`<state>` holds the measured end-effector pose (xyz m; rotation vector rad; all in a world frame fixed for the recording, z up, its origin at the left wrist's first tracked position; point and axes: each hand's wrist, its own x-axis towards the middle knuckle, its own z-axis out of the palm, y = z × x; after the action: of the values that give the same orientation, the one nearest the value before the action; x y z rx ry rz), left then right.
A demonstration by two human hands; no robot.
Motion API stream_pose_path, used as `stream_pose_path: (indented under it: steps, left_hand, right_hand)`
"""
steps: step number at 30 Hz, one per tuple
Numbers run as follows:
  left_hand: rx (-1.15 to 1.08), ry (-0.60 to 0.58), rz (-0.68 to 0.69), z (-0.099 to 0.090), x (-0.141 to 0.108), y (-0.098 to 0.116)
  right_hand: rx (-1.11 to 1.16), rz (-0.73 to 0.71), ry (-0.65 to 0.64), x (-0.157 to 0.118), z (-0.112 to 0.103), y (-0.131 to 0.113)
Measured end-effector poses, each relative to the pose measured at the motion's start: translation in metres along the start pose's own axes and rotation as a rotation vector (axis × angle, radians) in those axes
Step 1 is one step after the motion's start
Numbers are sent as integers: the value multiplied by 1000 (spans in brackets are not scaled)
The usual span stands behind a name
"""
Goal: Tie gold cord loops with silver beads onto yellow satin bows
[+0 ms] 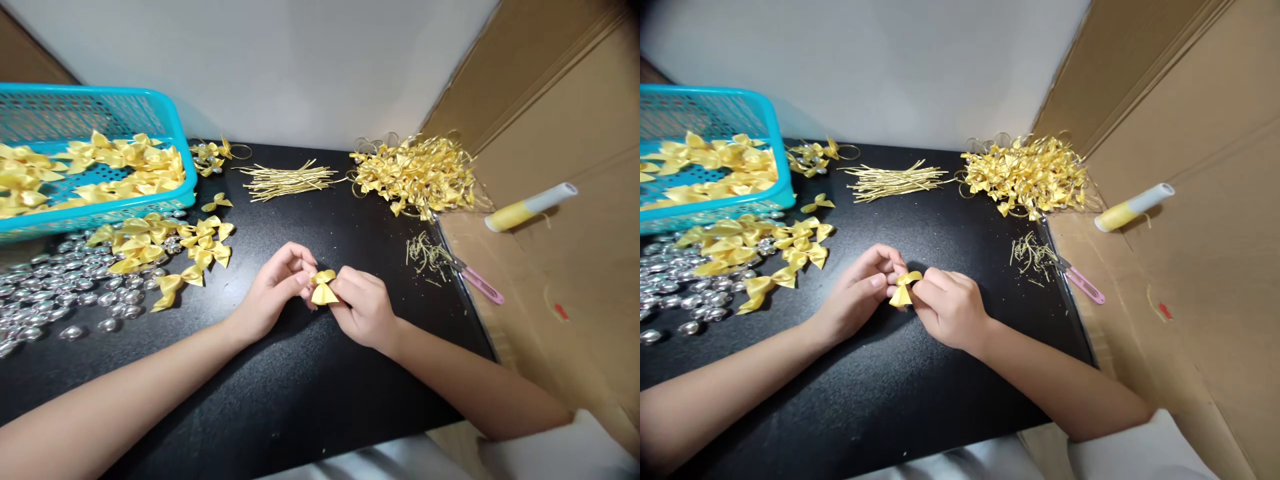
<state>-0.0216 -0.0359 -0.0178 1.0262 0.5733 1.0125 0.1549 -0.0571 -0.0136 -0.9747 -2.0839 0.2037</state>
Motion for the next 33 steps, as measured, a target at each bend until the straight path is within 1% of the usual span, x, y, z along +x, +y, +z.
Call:
stream_pose_path:
  steps: [1, 3, 8, 14, 17, 20, 22, 24, 26, 28, 30, 33]
  left_hand:
    - [-32, -34, -41, 0, 0, 1]
    - [-54, -68, -71, 1, 1, 3]
    - [-32, -4, -29, 8, -1, 6]
    - [-34, -4, -113, 6, 0, 6]
    - [-28, -39, -147, 5, 0, 7]
    - [-10, -50, -164, 4, 1, 8]
    - [19, -28, -142, 3, 1, 7]
    - [63, 9, -100, 2, 1, 6]
    - [113, 40, -62, 3, 1, 4]
    - [153, 49, -48, 4, 0, 3]
    - [173, 36, -53, 5, -1, 3]
    - [175, 13, -87, 4, -1, 4]
  right_hand:
    - [-16, -13, -6, 0, -1, 1]
    - [-49, -30, -16, 0, -3, 3]
    - [-104, -34, -56, 1, -4, 7]
    - [-31, -24, -45, 0, -4, 9]
    - [5, -30, -54, 0, -4, 10]
    - [61, 1, -62, 0, -3, 11]
    - [72, 54, -23, 1, -4, 11]
    - [61, 102, 74, 2, -6, 9]
    - [41, 110, 187, 4, -8, 6]
    - [28, 87, 232, 4, -10, 4]
    - [33, 89, 193, 5, -10, 4]
    - [136, 140, 62, 6, -7, 9]
